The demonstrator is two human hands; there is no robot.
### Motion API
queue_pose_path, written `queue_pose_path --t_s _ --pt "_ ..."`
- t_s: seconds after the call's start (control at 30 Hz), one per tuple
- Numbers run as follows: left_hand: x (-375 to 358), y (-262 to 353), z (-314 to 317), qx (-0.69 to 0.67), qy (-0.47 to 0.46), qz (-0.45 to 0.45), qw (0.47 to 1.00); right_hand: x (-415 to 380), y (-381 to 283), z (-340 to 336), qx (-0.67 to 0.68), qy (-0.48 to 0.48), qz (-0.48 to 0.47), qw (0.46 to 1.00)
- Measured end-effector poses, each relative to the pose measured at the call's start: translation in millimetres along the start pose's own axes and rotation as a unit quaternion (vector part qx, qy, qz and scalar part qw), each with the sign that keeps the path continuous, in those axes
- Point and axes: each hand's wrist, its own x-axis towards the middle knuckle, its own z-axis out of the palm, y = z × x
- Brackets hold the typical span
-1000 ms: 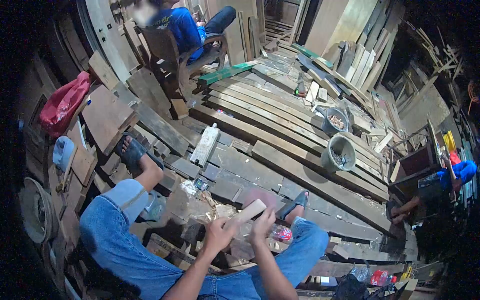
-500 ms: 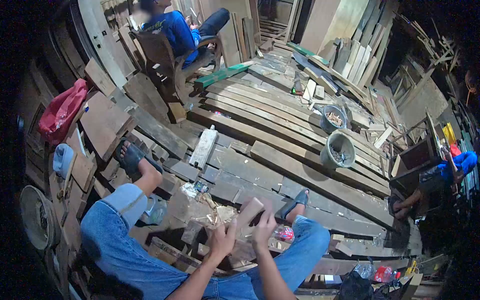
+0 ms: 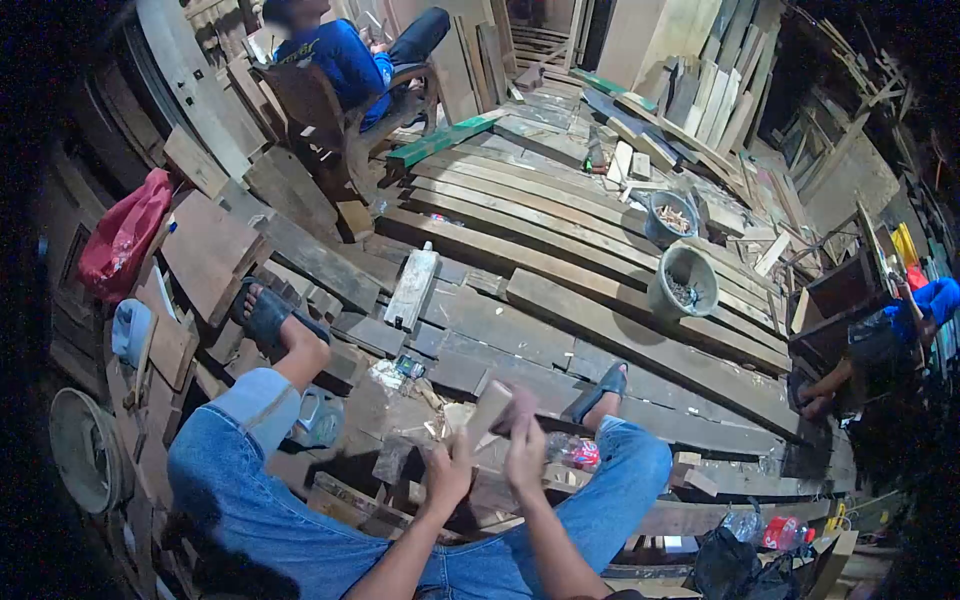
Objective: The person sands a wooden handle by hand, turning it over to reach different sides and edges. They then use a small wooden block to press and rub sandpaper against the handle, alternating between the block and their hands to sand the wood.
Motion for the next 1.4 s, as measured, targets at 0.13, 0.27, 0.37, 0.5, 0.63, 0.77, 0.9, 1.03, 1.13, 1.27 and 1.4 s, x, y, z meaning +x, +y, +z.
queue_pose_path --t_s 0.13,0.27,0.37,0.5,0.63,0.77,0.9,1.03,1.13,1.27,1.4 --pt "-13.0 -0.1 10.6 0.03 0.047 -0.014 0.998 5.0 7.1 6.7 -0.026 0.008 -0.007 1.0" --pt "1.0 -6.5 8.6 0.027 -0.051 -0.05 0.997 18.9 -11.0 -2.9 -0.049 -0.015 -0.012 0.999" --pt "15.4 -11.3 8.1 -0.044 -0.111 -0.098 0.988 -2.2 13.8 8.2 -0.082 -0.03 -0.116 0.989" --pt "-1.8 -21.0 22.2 -0.018 -0.134 -0.111 0.984 19.5 1.9 -1.0 -0.073 -0.005 -0.006 0.997" --pt "13.5 -33.7 28.1 -0.066 -0.155 -0.161 0.972 1.3 27.7 7.8 -0.09 -0.058 -0.001 0.994" --pt "8.1 -21.1 18.4 -0.101 -0.199 -0.257 0.94 4.0 11.7 13.9 -0.037 -0.038 -0.025 0.998" --pt "5.0 -21.4 25.9 -0.086 -0.222 -0.271 0.933 20.8 4.5 3.7 -0.047 -0.031 -0.015 0.998" --pt "8.7 -55.9 42.3 -0.124 -0.157 -0.221 0.955 -9.6 11.5 15.4 -0.096 -0.051 -0.039 0.993" --pt "1.7 -39.9 37.0 -0.07 -0.214 -0.3 0.927 20.3 13.6 3.8 -0.094 -0.032 0.006 0.995" --pt "2.1 -54.3 49.0 -0.198 -0.143 -0.229 0.942 5.2 27.3 19.6 -0.137 -0.042 -0.113 0.983" --pt "0.8 -48.0 42.0 -0.233 -0.153 -0.28 0.919 1.3 13.3 29.1 -0.098 -0.081 -0.064 0.99"
